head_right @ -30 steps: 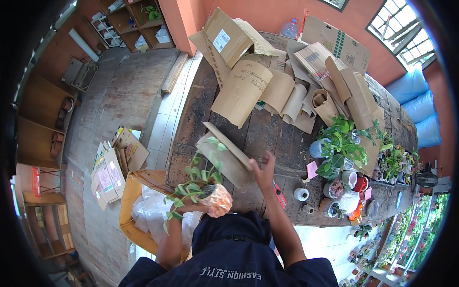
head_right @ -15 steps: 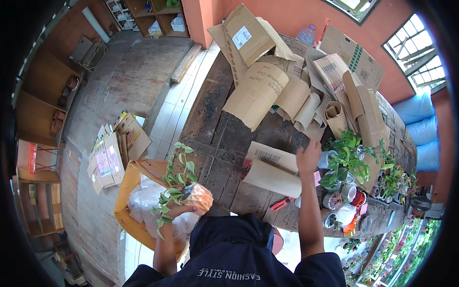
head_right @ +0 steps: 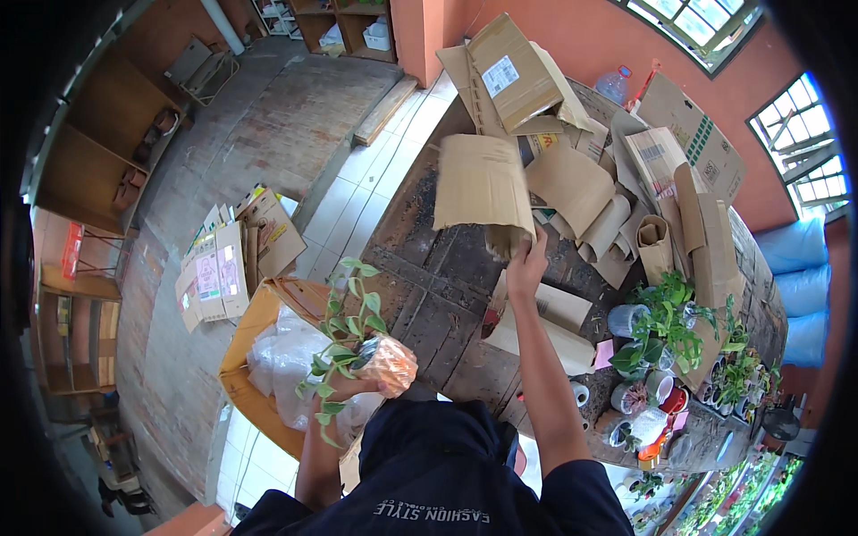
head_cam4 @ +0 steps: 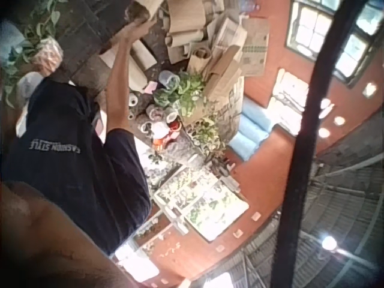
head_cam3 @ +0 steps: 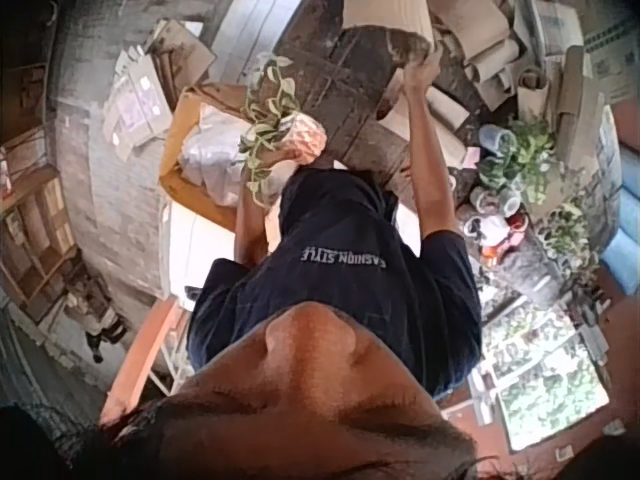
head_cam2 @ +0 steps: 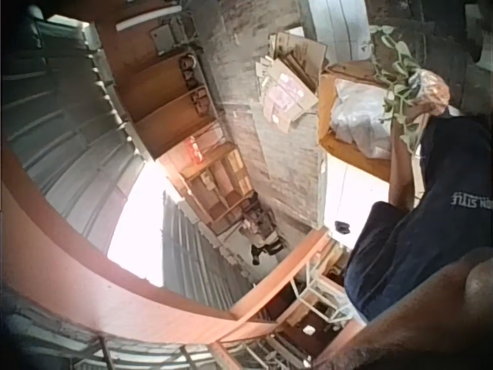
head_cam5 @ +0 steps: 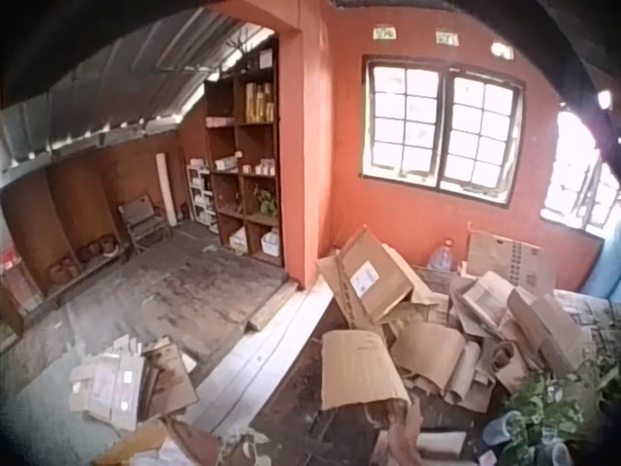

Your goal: The person wraps a potted plant in cardboard and secures it with tape. They then wrap the cardboard bundle in bubble wrap and tape it. The person repeats the process with a second potted plant, wrapping it in cardboard and bubble wrap.

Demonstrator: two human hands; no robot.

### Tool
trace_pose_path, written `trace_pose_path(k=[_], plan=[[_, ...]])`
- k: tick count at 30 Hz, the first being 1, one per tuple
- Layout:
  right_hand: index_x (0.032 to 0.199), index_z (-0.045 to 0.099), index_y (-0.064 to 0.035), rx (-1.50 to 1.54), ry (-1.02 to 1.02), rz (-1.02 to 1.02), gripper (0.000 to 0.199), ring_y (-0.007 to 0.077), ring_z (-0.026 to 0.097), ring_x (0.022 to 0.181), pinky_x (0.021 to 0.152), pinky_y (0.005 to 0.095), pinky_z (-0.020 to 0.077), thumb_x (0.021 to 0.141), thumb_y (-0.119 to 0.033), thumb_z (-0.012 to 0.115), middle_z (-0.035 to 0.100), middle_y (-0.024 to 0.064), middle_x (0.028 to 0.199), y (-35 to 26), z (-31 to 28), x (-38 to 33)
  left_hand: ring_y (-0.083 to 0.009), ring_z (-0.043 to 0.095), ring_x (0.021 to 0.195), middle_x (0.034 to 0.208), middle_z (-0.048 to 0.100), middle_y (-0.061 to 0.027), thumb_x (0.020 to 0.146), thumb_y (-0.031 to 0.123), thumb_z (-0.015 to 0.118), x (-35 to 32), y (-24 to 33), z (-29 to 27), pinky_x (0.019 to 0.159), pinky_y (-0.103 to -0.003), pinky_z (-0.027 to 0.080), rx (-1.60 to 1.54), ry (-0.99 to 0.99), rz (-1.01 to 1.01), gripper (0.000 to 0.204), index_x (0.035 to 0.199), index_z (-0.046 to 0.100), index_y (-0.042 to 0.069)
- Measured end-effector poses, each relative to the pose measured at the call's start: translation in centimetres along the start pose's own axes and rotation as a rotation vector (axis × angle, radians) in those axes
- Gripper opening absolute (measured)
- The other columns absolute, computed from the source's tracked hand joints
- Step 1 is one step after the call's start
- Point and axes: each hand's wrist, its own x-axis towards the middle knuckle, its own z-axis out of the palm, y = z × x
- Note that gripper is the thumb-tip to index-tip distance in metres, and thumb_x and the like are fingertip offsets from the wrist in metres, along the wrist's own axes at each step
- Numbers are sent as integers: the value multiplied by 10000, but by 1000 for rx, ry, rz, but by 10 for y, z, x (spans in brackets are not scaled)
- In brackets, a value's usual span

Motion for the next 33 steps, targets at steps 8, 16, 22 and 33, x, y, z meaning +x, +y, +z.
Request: trace_pose_path(k=[8,16,22,33], plan=[[1200,597,-59,296,-189,446,390,114,521,601,556,264,476,955,-362,620,565,27,850,71,-5,-117,-208,541,1198,1301,568,-90,524,173,977,-21,31,-31,1036,-353,436,-41,-95,63,1038,1411,465,8],[1310,539,-74,405,-708,829,394,182,609,1065,693,337,579,955,-235,601,603,80,1237,53,-5,-185,-222,497,1278,1394,526,-103,611,186,929,39,52,18,1080,-369,404,-30,-65,-40,992,1451,428,25],[1400,463,-57,471,-332,817,582,200,600,1076,760,325,594,966,-416,606,528,100,1346,88,9,-213,-213,635,1094,1197,670,-119,722,326,880,107,13,36,964,-341,484,38,-200,-283,748,1321,559,13],[1069,615,-22,182,-259,311,381,171,584,804,701,339,481,995,-396,589,622,83,875,95,-12,-225,-363,620,1141,1234,655,-178,688,620,767,113,-25,48,977,-440,492,764,118,-283,797,1281,613,111]])
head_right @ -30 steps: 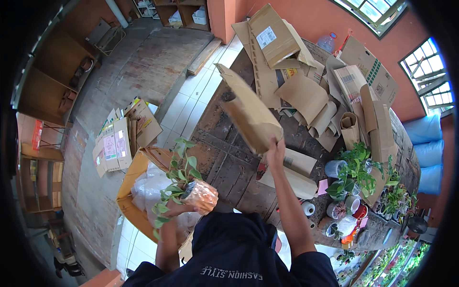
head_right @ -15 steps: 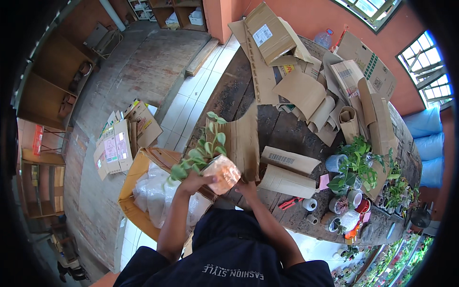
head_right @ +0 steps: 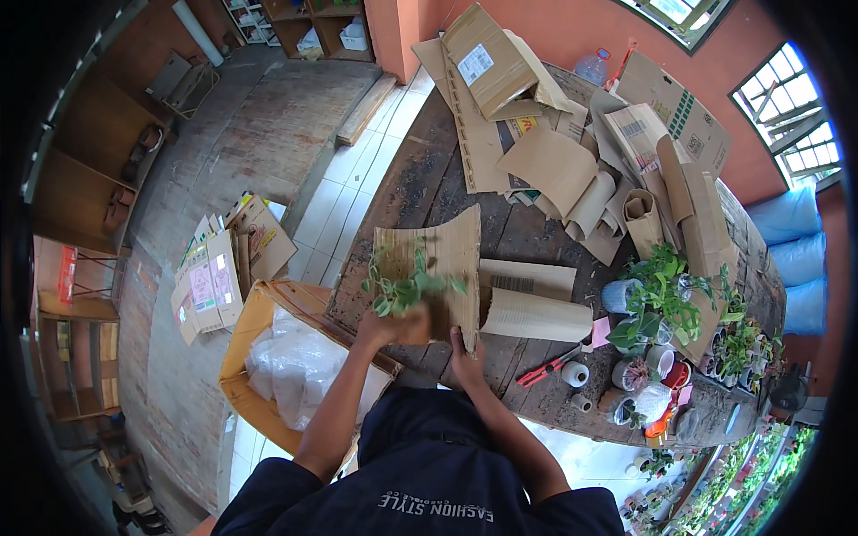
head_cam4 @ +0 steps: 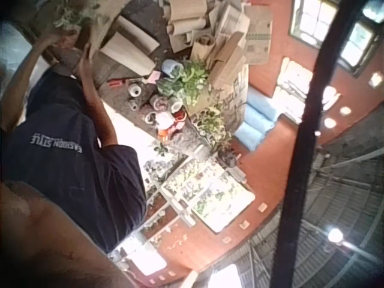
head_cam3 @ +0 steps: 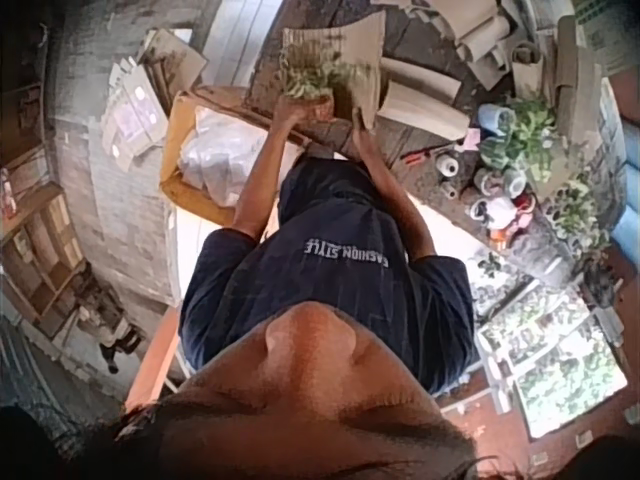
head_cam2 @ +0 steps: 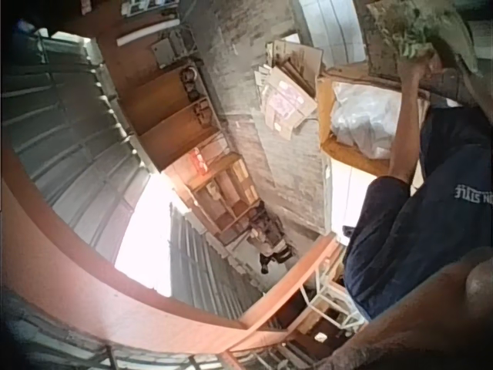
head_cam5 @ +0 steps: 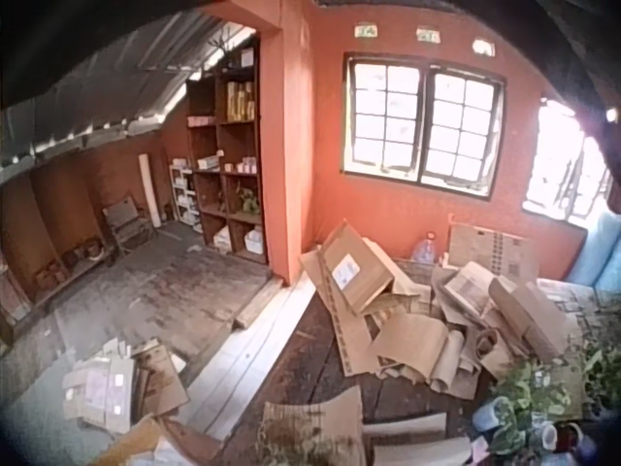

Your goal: The person wraps a potted plant in cardboard and secures it with tape. They then wrap the cardboard bundle in bubble wrap and tape it. The person repeats the process with a second potted plant, wrapping it in cardboard and bubble wrap.

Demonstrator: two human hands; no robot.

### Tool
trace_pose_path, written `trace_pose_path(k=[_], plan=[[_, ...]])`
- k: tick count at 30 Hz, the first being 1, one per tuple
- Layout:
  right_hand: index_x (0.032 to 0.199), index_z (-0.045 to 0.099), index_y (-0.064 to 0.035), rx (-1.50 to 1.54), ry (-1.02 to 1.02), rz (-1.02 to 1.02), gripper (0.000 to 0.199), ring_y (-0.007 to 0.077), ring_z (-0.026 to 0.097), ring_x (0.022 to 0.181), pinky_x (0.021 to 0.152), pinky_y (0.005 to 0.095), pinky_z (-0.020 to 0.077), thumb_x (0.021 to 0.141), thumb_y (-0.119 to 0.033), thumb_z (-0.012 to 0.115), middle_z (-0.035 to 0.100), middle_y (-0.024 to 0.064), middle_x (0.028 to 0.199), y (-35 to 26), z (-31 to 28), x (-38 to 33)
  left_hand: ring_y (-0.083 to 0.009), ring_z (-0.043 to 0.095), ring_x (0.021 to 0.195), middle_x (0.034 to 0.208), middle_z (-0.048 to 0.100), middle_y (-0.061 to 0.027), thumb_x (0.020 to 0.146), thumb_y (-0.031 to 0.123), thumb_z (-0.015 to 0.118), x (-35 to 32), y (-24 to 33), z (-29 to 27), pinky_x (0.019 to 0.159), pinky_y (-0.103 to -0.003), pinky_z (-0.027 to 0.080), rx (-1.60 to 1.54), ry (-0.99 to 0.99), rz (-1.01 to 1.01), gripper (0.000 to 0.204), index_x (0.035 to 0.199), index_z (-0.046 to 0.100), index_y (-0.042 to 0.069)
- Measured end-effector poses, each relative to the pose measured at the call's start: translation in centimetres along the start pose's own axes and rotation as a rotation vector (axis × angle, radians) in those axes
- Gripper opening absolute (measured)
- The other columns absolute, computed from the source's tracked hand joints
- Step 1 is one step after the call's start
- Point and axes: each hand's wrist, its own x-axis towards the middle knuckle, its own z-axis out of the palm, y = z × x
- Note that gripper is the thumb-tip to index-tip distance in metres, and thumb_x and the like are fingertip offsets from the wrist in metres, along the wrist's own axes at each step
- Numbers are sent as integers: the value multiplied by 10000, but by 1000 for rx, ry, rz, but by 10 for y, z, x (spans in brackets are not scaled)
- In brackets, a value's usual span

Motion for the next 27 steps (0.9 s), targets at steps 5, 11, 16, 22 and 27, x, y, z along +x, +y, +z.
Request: trace_pose_path(k=[5,11,16,22,27], plan=[[1061,617,9,-140,-36,28,363,227,597,788,738,371,483,1005,-347,576,610,124,803,-30,-2,-3,-455,524,1225,1321,528,-308,721,649,743,-15,-18,29,1017,-475,444,-93,342,-50,925,1365,497,32],[1472,336,-14,-195,-175,-294,607,381,536,1212,996,425,446,984,-267,592,526,247,1297,-49,1,-2,-437,409,1304,1445,380,-261,747,666,727,-26,-25,43,1071,-492,370,-332,438,-221,1027,1408,400,-50],[1543,268,-113,-425,-432,-438,886,476,403,1332,1067,474,422,843,-371,747,255,288,1509,-79,6,-12,-182,591,1121,1299,580,-118,975,430,612,-28,-50,36,925,-313,496,-1009,204,-42,643,1374,466,-52],[1481,371,-80,-455,-396,-351,843,473,330,1388,1111,481,361,803,-344,796,294,310,1484,-88,4,-12,-165,586,1105,1229,606,-84,979,311,627,-34,-45,37,928,-310,481,-1026,148,-36,448,1288,567,-7],[1426,394,-54,-398,-342,-368,782,467,371,1350,1095,487,363,812,-321,797,343,312,1447,-77,3,-5,-189,620,1016,1121,631,-116,794,259,836,-33,-35,54,879,-318,502,-720,315,100,555,1189,580,-34]])
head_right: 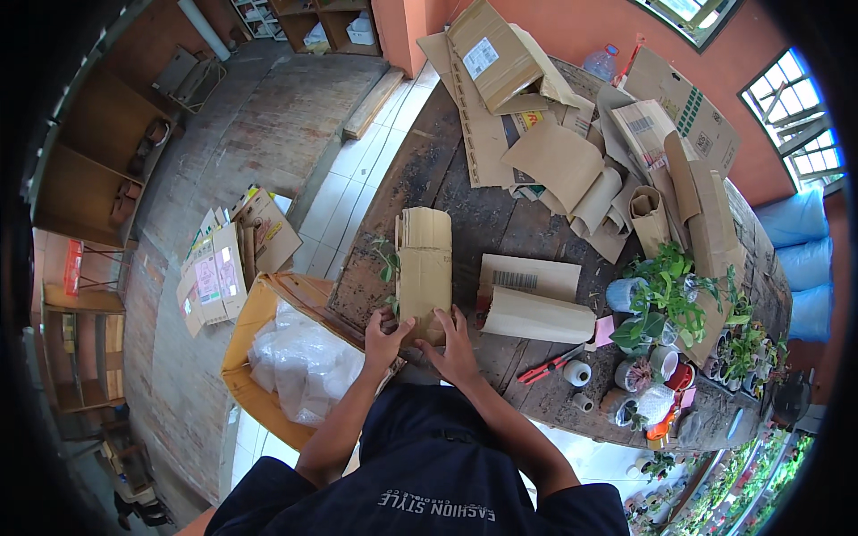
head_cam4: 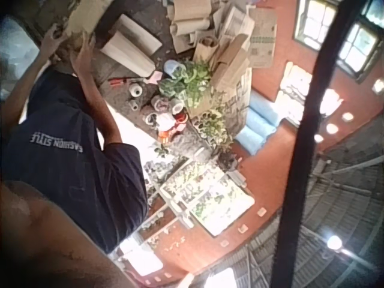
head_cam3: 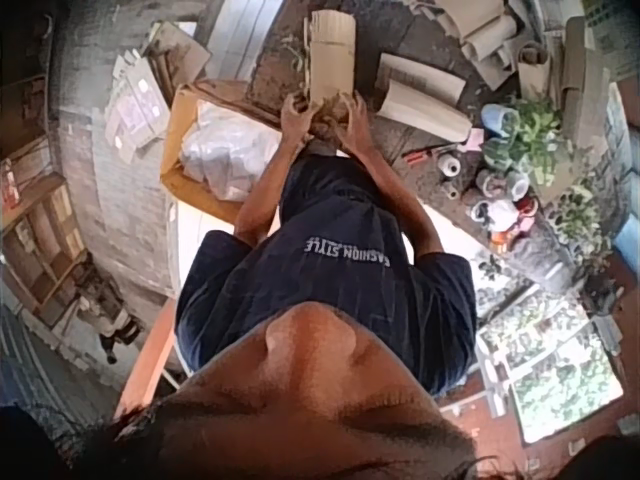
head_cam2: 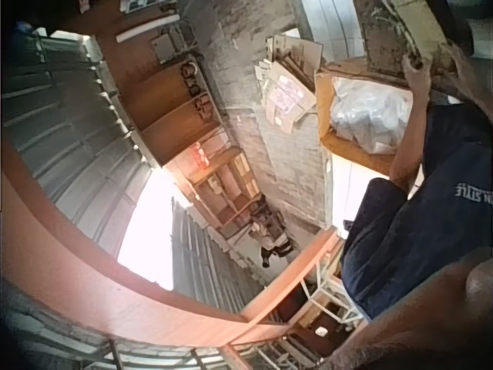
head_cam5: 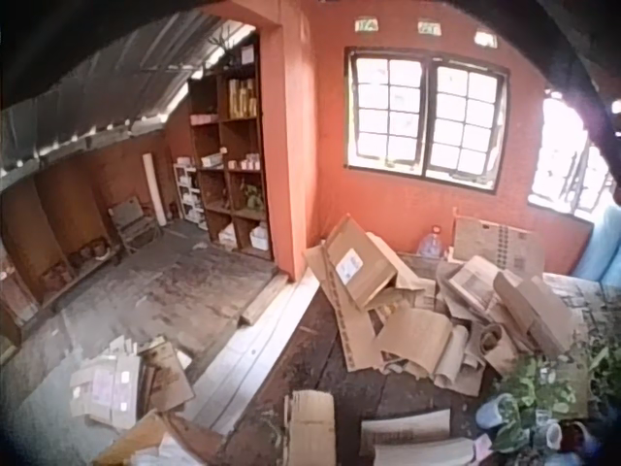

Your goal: The person wraps a potted plant in cardboard and secures it with tape. They then wrap the cardboard bundle in bubble wrap and tape it. The person repeats the process with a second potted plant, wrapping it in cardboard and bubble wrap.

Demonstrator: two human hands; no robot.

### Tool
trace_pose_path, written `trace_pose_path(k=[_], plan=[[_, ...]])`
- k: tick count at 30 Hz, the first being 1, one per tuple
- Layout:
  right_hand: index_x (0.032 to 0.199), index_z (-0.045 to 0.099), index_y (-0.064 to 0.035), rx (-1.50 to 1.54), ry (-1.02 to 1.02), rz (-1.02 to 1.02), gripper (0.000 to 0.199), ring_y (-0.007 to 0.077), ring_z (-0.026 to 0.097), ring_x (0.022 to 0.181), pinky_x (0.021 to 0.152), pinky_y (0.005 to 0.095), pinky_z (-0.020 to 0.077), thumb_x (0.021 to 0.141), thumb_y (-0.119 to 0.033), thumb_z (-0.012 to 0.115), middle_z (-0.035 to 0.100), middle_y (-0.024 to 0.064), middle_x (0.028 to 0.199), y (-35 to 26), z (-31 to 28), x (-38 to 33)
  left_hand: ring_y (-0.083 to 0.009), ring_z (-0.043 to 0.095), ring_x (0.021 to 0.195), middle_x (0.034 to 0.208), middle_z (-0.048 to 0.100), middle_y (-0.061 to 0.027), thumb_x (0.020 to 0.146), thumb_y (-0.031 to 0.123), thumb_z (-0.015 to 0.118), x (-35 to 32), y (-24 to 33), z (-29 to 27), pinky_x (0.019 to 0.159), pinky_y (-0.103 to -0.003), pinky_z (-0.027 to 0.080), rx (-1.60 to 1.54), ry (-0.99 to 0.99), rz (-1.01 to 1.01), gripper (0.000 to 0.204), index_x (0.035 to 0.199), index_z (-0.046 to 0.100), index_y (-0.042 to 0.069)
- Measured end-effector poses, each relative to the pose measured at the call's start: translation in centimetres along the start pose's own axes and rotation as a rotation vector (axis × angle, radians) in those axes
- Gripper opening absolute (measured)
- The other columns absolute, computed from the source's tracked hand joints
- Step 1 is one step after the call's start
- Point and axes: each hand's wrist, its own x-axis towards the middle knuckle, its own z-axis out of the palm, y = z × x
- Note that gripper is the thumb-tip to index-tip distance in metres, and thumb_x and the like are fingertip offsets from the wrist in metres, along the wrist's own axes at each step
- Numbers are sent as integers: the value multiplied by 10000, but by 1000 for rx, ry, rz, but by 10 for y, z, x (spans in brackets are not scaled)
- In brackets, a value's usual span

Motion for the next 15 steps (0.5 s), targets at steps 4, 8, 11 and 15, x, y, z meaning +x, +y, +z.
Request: trace_pose_path(k=[4,8,11,15], plan=[[1443,320,-42,-25,24,-19,853,463,378,1339,1102,483,347,798,-308,811,342,309,1440,8,4,1,-181,623,1002,1076,645,-117,789,253,838,5,2,3,868,-311,498,-115,36,-120,539,1170,590,-38],[1460,251,-37,-73,23,-24,922,465,368,1344,1111,480,335,787,-304,821,314,306,1456,1,4,-1,-171,624,970,1036,651,-108,791,262,834,3,8,3,861,-305,497,-75,0,-92,532,1159,596,-39],[1463,234,-32,-92,42,-27,934,452,371,1345,1105,472,342,789,-302,821,310,300,1461,-2,5,-5,-174,625,953,1011,652,-111,798,298,827,4,5,4,859,-307,497,20,-1,-38,551,1165,595,-42],[1450,271,-14,223,81,111,788,342,424,1318,1084,408,354,887,-319,731,402,248,1396,8,4,-2,-187,623,956,1015,647,-132,812,384,805,3,15,2,845,-316,495,273,-10,104,596,1168,595,-46]])
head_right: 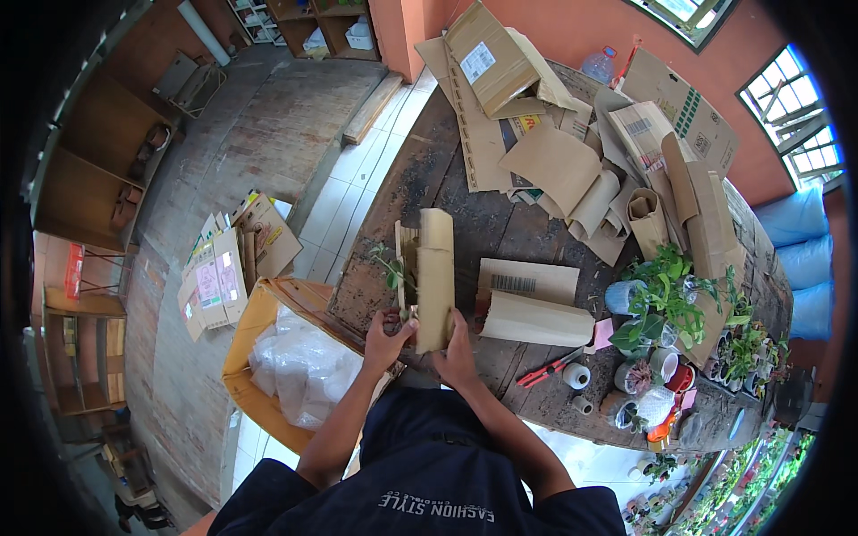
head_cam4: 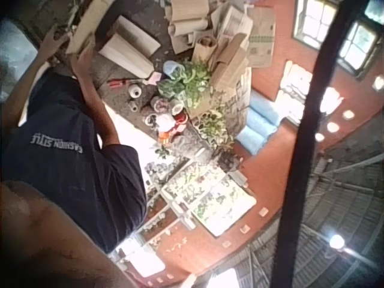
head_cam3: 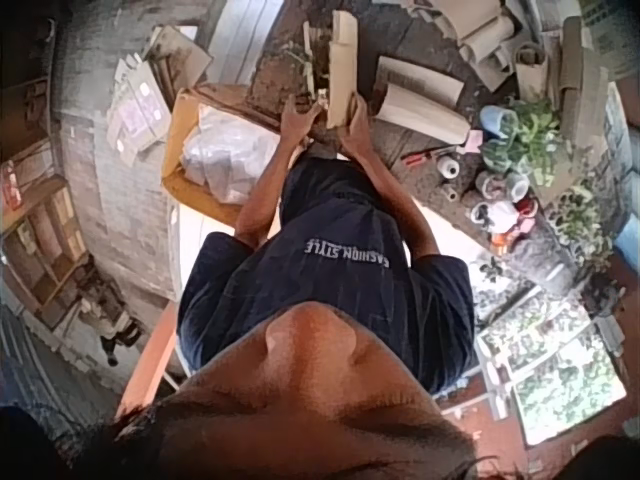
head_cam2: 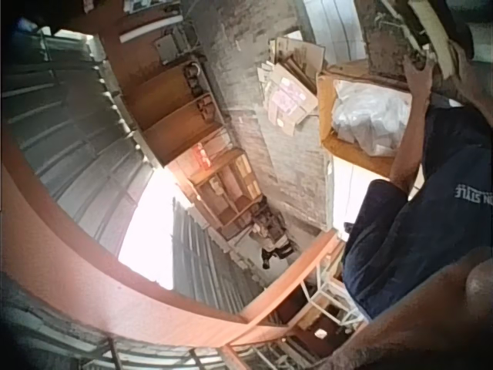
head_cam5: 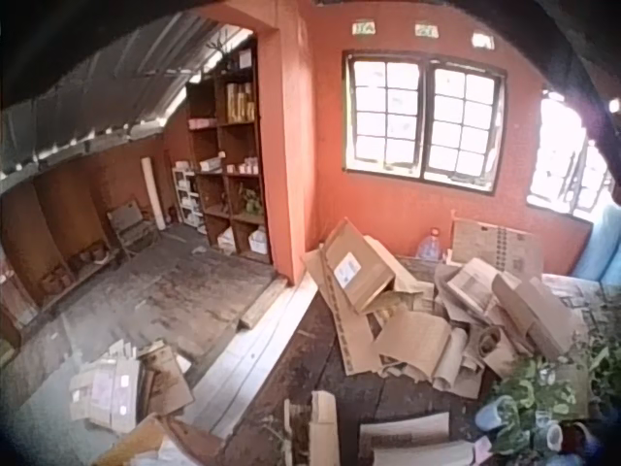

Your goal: The person wraps a potted plant in cardboard and secures it with tape. They then wrap the cardboard bundle in bubble wrap and tape it. The person repeats the process with a second potted plant, wrapping it in cardboard and bubble wrap.

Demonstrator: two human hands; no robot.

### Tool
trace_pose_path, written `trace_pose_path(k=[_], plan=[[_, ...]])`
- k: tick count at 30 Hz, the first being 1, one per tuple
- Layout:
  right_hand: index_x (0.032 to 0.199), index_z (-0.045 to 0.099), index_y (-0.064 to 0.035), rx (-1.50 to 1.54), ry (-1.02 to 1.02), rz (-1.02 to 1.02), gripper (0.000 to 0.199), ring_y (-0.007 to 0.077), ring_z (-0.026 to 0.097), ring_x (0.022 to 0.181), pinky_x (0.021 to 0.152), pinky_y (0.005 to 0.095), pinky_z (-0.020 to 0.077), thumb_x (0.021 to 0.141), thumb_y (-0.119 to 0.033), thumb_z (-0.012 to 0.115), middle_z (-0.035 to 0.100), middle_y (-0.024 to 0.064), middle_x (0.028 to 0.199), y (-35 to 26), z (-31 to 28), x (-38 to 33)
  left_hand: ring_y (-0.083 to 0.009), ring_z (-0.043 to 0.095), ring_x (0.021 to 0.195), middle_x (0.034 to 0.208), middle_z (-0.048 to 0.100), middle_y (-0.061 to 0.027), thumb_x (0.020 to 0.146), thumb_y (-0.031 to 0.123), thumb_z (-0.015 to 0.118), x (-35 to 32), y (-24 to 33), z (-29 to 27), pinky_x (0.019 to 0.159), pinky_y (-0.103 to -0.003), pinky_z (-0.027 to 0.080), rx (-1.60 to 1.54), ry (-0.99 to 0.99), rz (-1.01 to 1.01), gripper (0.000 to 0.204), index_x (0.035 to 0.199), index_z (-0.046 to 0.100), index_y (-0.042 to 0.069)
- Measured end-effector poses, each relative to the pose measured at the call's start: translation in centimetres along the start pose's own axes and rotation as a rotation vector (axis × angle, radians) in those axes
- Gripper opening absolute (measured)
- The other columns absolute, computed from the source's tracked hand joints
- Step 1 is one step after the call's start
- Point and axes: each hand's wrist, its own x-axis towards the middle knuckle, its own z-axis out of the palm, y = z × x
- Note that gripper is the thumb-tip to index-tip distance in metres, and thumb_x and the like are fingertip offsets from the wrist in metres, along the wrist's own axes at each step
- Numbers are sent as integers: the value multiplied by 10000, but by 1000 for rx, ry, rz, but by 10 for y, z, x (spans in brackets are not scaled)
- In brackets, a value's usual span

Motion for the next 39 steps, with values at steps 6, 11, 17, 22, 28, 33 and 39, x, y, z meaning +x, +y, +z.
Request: trace_pose_path(k=[6,11,17,22,28,33,39], plan=[[1376,421,-8,126,178,48,474,230,547,1081,965,340,423,1053,-350,468,559,135,1181,33,-17,-3,-233,599,929,1051,584,-157,839,435,764,20,-3,-7,835,-343,485,-51,-81,-59,670,1272,530,-20],[1351,463,-13,178,212,146,459,238,598,1054,934,342,451,1049,-358,476,619,163,1123,32,-21,-8,-383,444,1219,1226,465,-237,895,413,705,56,2,-3,1037,-459,379,36,9,162,755,1440,374,9],[1317,463,-6,190,137,351,438,243,623,1022,902,332,462,1045,-348,487,642,161,1099,28,-23,-5,-403,316,1398,1469,372,-216,1011,336,528,69,21,16,1124,-488,300,312,74,413,572,1486,344,77],[1442,368,-9,17,223,2,516,326,559,1165,973,390,433,1040,-307,496,551,219,1264,3,-17,-1,-387,272,1439,1512,376,-158,1028,369,471,63,32,18,1144,-549,243,437,-10,313,550,1498,368,104],[1516,237,22,-34,95,-54,649,366,394,1361,1120,420,317,1033,-321,500,386,237,1467,-15,-14,2,-451,252,1426,1503,382,-164,990,474,507,74,19,7,1172,-550,212,371,-139,354,662,1517,346,108],[1520,247,-6,-75,135,-123,630,379,454,1308,1083,423,364,1030,-301,511,439,238,1423,-6,-12,2,-463,306,1387,1423,460,-166,852,544,683,54,41,12,1151,-543,281,447,-148,489,807,1474,417,104],[1517,245,11,76,94,-79,618,341,421,1366,1117,394,334,1036,-279,502,406,223,1482,-7,-18,2,-419,523,1141,1082,626,-102,834,414,741,72,34,41,935,-519,470,512,181,338,376,1044,688,107]])
